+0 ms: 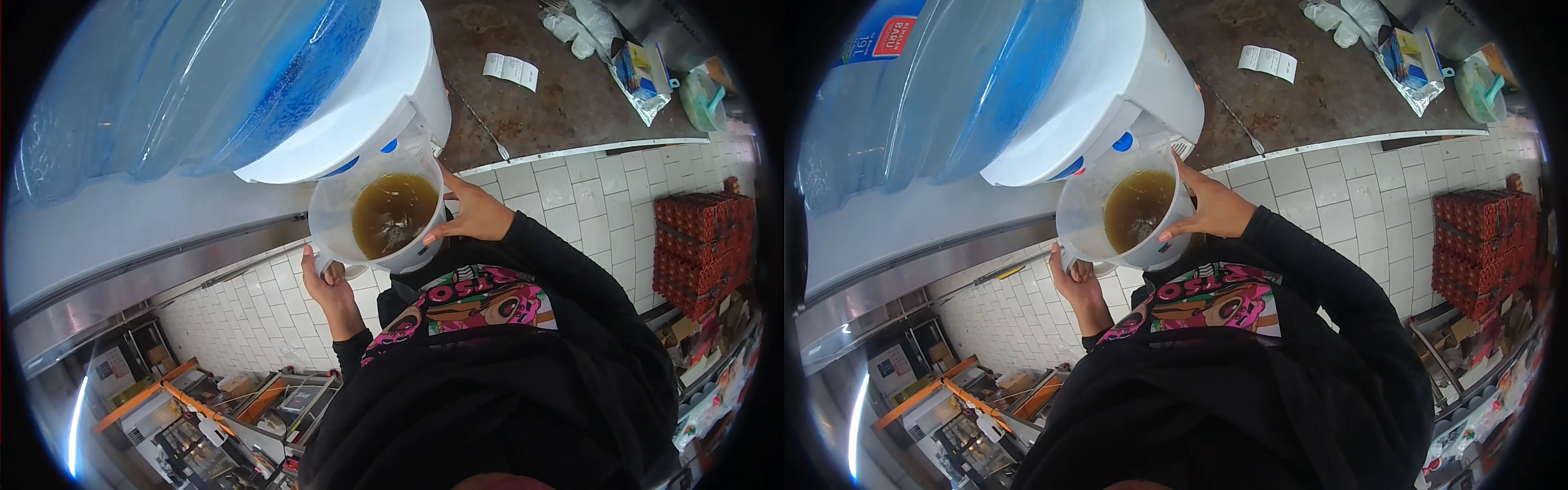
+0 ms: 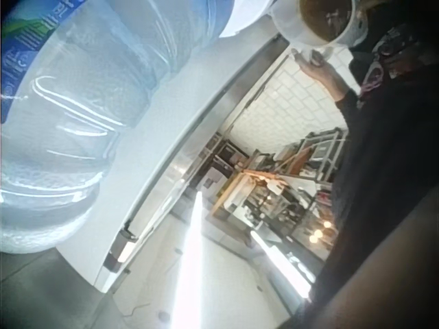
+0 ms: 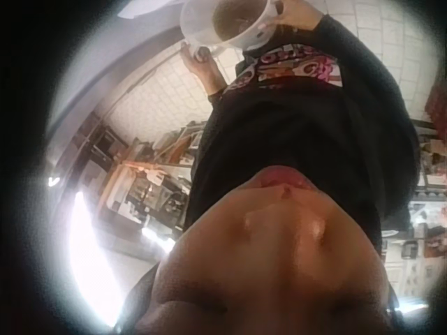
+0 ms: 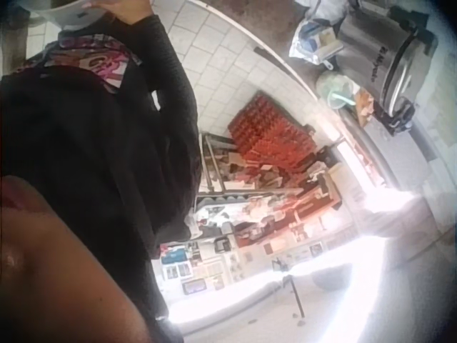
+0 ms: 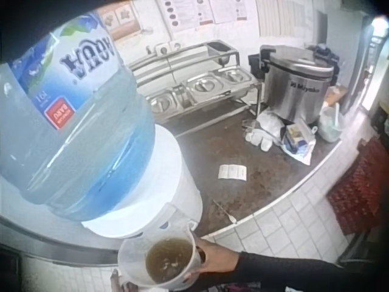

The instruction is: The person prepares a green rice wrap by first filling a pitcher with water from a dispenser and stirring a dark liquid into it. Then, the person mixes green rice in a bowl, scoops a portion onto a paper sheet, and folds the paper to form a wrap.

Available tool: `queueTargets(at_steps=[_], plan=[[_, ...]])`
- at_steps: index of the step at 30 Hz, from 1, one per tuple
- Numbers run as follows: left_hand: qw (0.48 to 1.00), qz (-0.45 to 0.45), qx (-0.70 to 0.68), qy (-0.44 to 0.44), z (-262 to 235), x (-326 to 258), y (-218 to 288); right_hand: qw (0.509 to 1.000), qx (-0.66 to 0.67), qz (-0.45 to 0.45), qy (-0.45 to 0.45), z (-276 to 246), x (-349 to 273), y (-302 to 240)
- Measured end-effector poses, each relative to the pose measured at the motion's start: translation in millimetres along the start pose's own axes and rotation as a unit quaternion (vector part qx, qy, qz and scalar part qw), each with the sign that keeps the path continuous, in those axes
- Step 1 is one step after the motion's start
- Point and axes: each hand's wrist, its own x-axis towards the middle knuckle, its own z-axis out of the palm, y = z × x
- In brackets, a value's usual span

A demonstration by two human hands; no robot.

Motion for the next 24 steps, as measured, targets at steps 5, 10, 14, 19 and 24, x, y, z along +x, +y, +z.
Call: queueTargets(at_steps=[5,10,14,19,24], plan=[[1.000,-0.010,-0.002,-0.003,-3,2,-1,1.000,0.003,-0.002,0.002,0,0,-2],[1.000,-0.008,0.002,-0.005,-2,0,-1,1.000,-0.002,-0.005,0.001,-1,1,3],[1.000,-0.003,0.008,-0.002,0,-2,-1,1.000,-0.008,-0.007,0.001,-2,2,4],[1.000,-0.008,0.001,0.006,-1,-2,-1,1.000,-0.005,0.002,-0.006,-4,2,2],[1.000,-0.004,0.011,0.026,11,-5,2,1.000,0.004,0.005,-0.012,-6,2,-2]])
